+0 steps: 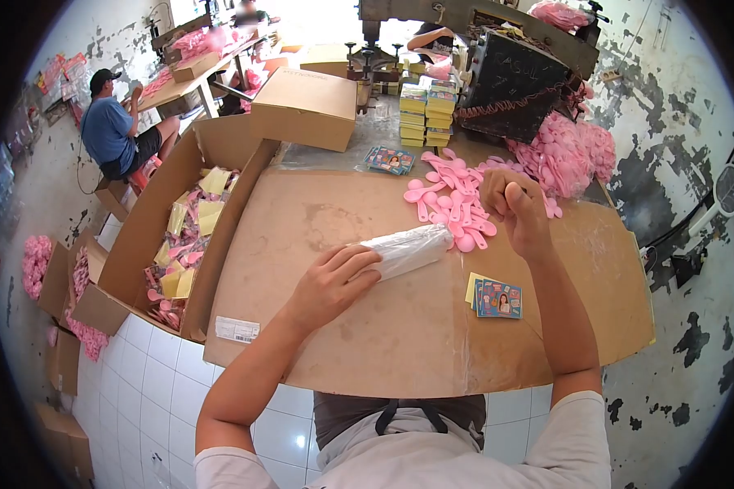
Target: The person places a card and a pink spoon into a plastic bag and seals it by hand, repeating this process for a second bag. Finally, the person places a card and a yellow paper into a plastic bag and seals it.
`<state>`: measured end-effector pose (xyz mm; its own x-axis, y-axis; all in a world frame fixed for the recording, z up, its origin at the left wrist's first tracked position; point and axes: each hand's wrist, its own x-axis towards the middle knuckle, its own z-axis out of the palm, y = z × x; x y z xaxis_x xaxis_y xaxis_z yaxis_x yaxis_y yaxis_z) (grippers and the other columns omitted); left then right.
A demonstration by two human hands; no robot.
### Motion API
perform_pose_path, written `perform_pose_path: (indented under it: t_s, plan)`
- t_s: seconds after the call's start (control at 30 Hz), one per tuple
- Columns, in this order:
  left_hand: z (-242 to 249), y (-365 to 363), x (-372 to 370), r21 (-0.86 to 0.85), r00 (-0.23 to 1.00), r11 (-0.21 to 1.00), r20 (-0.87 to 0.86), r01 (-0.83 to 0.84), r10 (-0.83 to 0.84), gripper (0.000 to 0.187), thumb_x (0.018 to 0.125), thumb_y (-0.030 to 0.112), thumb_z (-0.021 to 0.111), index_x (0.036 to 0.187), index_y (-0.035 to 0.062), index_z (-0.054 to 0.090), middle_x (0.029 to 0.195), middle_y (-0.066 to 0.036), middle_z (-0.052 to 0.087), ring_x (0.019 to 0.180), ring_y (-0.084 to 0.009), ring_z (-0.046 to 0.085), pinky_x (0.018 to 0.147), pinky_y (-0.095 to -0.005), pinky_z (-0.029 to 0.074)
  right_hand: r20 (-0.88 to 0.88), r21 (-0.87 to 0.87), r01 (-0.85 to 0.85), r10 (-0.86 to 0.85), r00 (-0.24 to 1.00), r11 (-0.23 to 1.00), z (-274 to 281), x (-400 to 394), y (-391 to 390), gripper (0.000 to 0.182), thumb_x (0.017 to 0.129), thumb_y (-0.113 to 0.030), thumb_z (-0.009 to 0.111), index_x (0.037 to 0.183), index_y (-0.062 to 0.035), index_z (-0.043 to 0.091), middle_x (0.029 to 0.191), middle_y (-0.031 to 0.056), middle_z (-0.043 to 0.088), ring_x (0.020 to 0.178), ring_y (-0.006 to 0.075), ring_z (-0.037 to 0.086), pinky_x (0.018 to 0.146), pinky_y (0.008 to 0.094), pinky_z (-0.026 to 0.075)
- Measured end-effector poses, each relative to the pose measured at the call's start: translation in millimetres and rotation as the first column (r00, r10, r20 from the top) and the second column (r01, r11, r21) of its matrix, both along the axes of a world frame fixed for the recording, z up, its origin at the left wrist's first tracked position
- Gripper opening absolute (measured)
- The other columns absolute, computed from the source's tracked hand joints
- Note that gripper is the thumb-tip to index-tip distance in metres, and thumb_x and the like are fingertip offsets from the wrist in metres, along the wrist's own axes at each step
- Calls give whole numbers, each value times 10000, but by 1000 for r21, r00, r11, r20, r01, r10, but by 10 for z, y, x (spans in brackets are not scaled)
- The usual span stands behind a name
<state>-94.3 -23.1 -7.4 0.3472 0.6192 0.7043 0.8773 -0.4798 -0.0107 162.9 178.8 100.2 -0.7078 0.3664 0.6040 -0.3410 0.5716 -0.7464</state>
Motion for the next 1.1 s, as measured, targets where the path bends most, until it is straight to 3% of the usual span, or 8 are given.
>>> perform_pose_path:
  t_s: [0.17, 0.2, 0.27, 0.33, 0.4, 0.5, 0.7, 1.1]
  plan:
    - [55, -11, 70, -83, 999, 997, 52, -1, 5, 164, 826, 133, 779, 957, 103, 684, 1350, -98, 631, 1263, -309, 603, 1070, -448, 476, -192, -21, 92, -94, 977, 996, 232, -11, 163, 396, 1107, -363, 482, 906, -25, 523, 861, 35, 524, 813, 152, 533, 801, 269, 449]
    - [49, -16, 73, -98, 998, 995, 59, -6, 12, 158, 839, 144, 776, 966, 107, 691, 1359, -97, 619, 1279, -307, 590, 1084, -450, 463, -215, 79, 247, -225, 950, 966, 336, 18, 261, 332, 1098, -313, 512, 969, -12, 563, 900, 42, 565, 835, 148, 550, 804, 280, 457]
    - [52, -12, 90, -119, 998, 993, 66, -9, 17, 151, 850, 152, 772, 976, 112, 700, 1366, -103, 606, 1296, -311, 574, 1106, -454, 442, -291, 255, 528, -456, 841, 810, 587, 52, 517, 239, 1079, -213, 571, 1094, 14, 644, 977, 56, 646, 878, 142, 585, 809, 301, 474]
    - [60, -16, 108, -130, 997, 991, 67, -14, 23, 149, 846, 144, 768, 978, 114, 705, 1364, -115, 606, 1300, -324, 568, 1121, -459, 426, -359, 226, 705, -616, 702, 672, 822, 85, 855, 202, 1050, -98, 607, 1201, 23, 667, 1028, 63, 682, 924, 191, 652, 852, 338, 507]
    - [44, -12, 118, -142, 997, 990, 68, -15, 25, 151, 845, 138, 765, 983, 115, 710, 1364, -124, 601, 1304, -331, 563, 1126, -469, 420, -553, 453, 838, -642, 532, 305, 1053, 172, 1420, 225, 1026, -128, 656, 1209, -4, 696, 1048, 99, 686, 960, 278, 689, 863, 375, 526]
    - [24, -1, 109, -145, 996, 989, 81, -16, 28, 193, 794, 105, 756, 978, 121, 700, 1366, -130, 600, 1306, -347, 563, 1121, -484, 422, -584, 583, 796, -599, 548, 160, 1372, 110, 1958, 232, 1003, -122, 674, 1213, -36, 724, 1045, 142, 676, 959, 355, 671, 874, 408, 528]
    - [-6, 18, 83, -151, 994, 988, 103, -14, 29, 217, 764, 105, 759, 971, 130, 702, 1370, -125, 600, 1308, -348, 565, 1119, -485, 423, -444, 747, 652, -635, 632, 128, 1597, -141, 2806, 289, 962, -63, 697, 1242, -107, 751, 1019, 126, 662, 964, 325, 665, 878, 400, 516]
    - [5, 49, 75, -171, 987, 985, 157, -8, 35, 202, 739, 85, 769, 933, 121, 723, 1366, -117, 604, 1297, -340, 572, 1096, -487, 434, -195, 801, 583, -860, 471, 138, 1651, -273, 3210, 305, 967, -150, 623, 1226, -157, 782, 1106, 172, 703, 1114, 373, 661, 1001, 464, 524]
